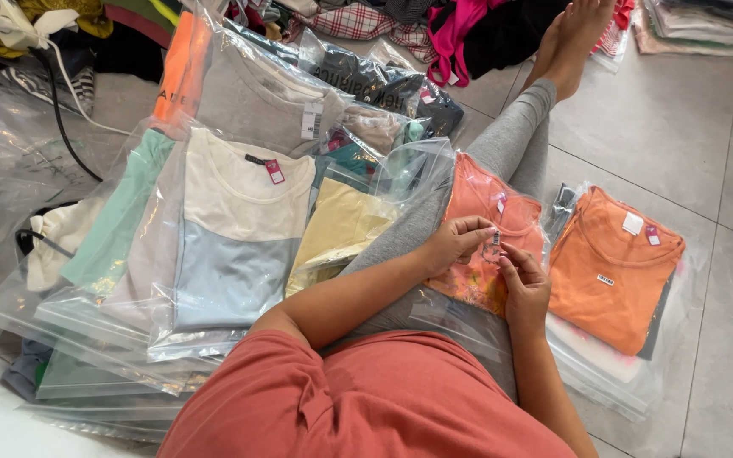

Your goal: Manually attaching price tags or labels to folded shirts that are already inside plastic packaging.

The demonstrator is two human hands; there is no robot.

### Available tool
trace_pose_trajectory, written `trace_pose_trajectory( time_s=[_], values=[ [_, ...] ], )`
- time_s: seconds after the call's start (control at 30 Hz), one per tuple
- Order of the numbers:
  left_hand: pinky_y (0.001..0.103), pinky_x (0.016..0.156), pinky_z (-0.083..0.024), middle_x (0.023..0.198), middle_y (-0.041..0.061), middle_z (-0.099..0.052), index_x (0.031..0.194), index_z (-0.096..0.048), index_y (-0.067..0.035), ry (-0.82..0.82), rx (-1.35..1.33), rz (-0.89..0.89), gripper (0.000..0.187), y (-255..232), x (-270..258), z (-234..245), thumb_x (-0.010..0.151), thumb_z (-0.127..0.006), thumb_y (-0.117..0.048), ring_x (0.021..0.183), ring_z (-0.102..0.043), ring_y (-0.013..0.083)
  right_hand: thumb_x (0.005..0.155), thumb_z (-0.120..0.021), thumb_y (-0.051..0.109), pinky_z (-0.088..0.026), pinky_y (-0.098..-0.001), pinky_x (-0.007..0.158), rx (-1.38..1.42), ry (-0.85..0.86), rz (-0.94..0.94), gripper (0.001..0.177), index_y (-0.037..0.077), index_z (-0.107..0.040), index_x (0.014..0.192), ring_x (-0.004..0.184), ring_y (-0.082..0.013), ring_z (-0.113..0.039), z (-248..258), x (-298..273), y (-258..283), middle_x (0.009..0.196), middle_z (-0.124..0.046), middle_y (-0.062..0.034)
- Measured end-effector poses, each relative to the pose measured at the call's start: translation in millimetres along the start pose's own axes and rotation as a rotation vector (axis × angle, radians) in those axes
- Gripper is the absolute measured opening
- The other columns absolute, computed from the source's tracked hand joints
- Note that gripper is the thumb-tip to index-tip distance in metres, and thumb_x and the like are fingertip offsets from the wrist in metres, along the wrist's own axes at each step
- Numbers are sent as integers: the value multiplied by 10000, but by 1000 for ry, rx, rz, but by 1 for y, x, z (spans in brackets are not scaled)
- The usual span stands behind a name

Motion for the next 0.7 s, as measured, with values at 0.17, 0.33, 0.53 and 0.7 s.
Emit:
trace_pose_trajectory(
  time_s=[0.17,0.33,0.53,0.7],
  values=[
    [140,398,-272,602,-88,-392,1218,-663,-142,161,89,24,178,-3,-8,-16,1072,-606,-225,448,-324,-15,987,-728,64,-543,-247,810,70,-15,-14,259,-10,-710,1234,918,-100,-623,5,1,-18,1047,-635,-80],
    [109,405,-296,614,-71,-515,1308,-665,-173,252,256,-46,242,-5,-12,-26,1074,-609,-203,444,-369,-31,1046,-679,88,-534,-209,643,198,-101,-83,126,25,-679,1156,800,-107,-671,24,6,-46,900,-641,-41],
    [90,449,-363,877,-59,-713,1377,-640,-233,301,324,-57,302,4,-12,-29,1075,-623,-231,519,-449,-54,1056,-687,121,-541,-217,566,278,-147,-132,102,45,-667,1121,714,-125,-681,34,5,-63,782,-646,-78],
    [144,422,-327,637,-52,-475,1396,-634,-200,323,272,16,304,0,-12,-31,1103,-574,-255,485,-360,13,1024,-706,91,-541,-194,565,290,-136,-153,114,55,-666,1124,745,-118,-696,36,7,-72,883,-676,-50]
  ],
)
Point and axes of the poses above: each hand's wrist, its own x-axis towards the middle knuckle, its own z-axis out of the back of the hand, y = z × x, the point moved 10 cm from there along x, towards the middle knuckle
